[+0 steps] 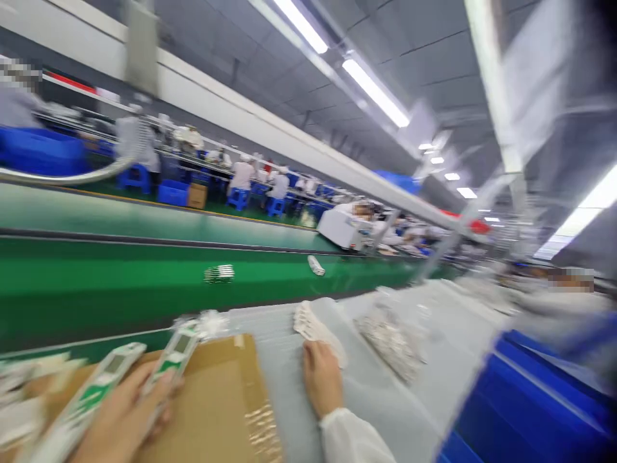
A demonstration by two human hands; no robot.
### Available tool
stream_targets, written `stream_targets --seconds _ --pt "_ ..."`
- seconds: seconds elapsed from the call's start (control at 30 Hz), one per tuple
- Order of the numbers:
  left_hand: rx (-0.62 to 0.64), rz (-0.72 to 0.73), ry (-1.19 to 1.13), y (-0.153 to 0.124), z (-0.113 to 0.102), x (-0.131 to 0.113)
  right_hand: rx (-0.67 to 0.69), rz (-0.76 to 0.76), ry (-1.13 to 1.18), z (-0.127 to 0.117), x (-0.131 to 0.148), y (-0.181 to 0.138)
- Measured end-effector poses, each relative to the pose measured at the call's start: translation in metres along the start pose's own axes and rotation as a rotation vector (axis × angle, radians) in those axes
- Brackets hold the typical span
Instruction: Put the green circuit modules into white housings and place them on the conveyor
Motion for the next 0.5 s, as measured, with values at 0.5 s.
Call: stream_targets --seconds 0.5 --pt "0.08 -0.084 -0.145 -0.002 0.014 0.001 0.261 -0.379 0.053 0.045 0.113 0.135"
Point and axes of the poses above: each hand's wrist, its own y-axis towards the middle knuckle, its own z-axis out of the palm, x = y × z, the point moved 6 cm from there along y, towards the middle knuckle, and after that the axes turned 8 degrees about -x, right-handed, at the moved point
